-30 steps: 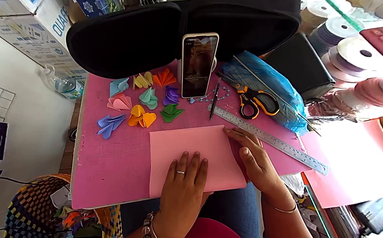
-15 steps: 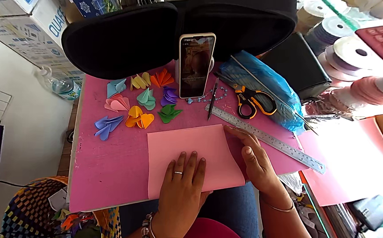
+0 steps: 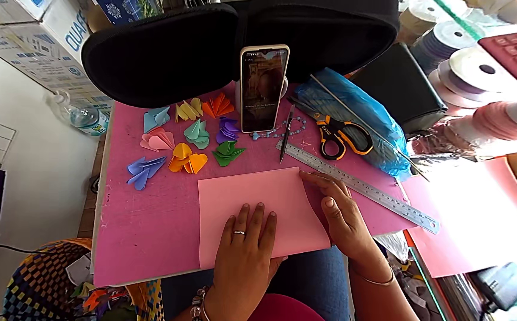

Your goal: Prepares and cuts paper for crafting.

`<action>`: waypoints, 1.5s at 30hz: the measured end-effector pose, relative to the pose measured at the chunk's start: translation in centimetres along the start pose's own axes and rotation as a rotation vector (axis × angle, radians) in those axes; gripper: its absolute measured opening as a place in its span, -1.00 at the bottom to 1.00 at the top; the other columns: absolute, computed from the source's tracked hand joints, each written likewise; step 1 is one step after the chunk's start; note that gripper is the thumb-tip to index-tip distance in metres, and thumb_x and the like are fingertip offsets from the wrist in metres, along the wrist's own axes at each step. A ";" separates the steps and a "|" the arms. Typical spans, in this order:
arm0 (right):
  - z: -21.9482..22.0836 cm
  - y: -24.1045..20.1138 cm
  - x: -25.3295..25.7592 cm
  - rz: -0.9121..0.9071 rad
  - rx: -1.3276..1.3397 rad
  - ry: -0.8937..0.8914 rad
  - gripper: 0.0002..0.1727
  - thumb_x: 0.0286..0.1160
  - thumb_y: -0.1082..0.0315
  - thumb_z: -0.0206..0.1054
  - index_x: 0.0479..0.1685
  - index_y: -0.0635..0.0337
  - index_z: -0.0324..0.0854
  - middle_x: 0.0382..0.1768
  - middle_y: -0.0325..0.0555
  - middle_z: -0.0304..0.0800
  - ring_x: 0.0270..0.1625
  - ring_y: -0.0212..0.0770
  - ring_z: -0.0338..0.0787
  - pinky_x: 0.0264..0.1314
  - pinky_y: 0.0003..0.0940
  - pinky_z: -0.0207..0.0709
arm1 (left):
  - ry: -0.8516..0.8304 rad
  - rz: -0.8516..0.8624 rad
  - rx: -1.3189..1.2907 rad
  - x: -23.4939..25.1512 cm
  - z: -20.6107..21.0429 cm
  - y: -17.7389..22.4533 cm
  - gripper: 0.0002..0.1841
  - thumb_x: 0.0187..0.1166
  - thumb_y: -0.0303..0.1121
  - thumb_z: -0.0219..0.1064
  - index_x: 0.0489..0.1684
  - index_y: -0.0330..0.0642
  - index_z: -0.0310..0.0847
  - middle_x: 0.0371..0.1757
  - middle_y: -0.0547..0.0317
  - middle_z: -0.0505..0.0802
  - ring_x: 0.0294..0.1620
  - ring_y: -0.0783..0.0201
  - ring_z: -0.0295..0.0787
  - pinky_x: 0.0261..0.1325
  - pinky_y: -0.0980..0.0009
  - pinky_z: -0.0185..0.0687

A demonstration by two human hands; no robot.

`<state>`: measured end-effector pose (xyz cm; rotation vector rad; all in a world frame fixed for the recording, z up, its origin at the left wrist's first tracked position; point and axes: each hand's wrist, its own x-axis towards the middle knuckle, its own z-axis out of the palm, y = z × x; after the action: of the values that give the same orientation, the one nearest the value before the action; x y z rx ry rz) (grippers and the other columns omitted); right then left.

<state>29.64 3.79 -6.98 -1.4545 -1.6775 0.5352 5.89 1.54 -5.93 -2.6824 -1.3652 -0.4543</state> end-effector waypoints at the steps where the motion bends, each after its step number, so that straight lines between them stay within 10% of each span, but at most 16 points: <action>1: 0.0 0.0 0.0 0.001 -0.007 -0.002 -0.13 0.77 -0.34 -0.34 0.50 0.11 0.63 0.46 -0.04 0.70 0.63 -0.01 0.47 0.67 0.15 0.16 | 0.001 -0.001 0.002 0.0 0.0 0.0 -0.27 0.48 0.37 0.10 0.46 0.10 0.68 0.53 0.07 0.72 0.55 -0.07 0.62 0.43 -0.01 0.53; 45: 0.2 -0.3 0.3 0.018 -0.079 -0.018 -0.12 0.74 -0.37 -0.35 0.52 0.06 0.64 0.46 -0.06 0.70 0.61 0.03 0.47 0.60 0.20 0.16 | -0.004 0.002 0.004 0.1 0.1 0.0 -0.25 0.51 0.40 0.04 0.47 0.08 0.68 0.54 0.06 0.72 0.55 -0.08 0.62 0.42 0.00 0.54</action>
<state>29.37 4.02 -6.80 -1.5270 -1.7182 0.4985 5.96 1.64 -6.00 -2.6827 -1.3624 -0.4454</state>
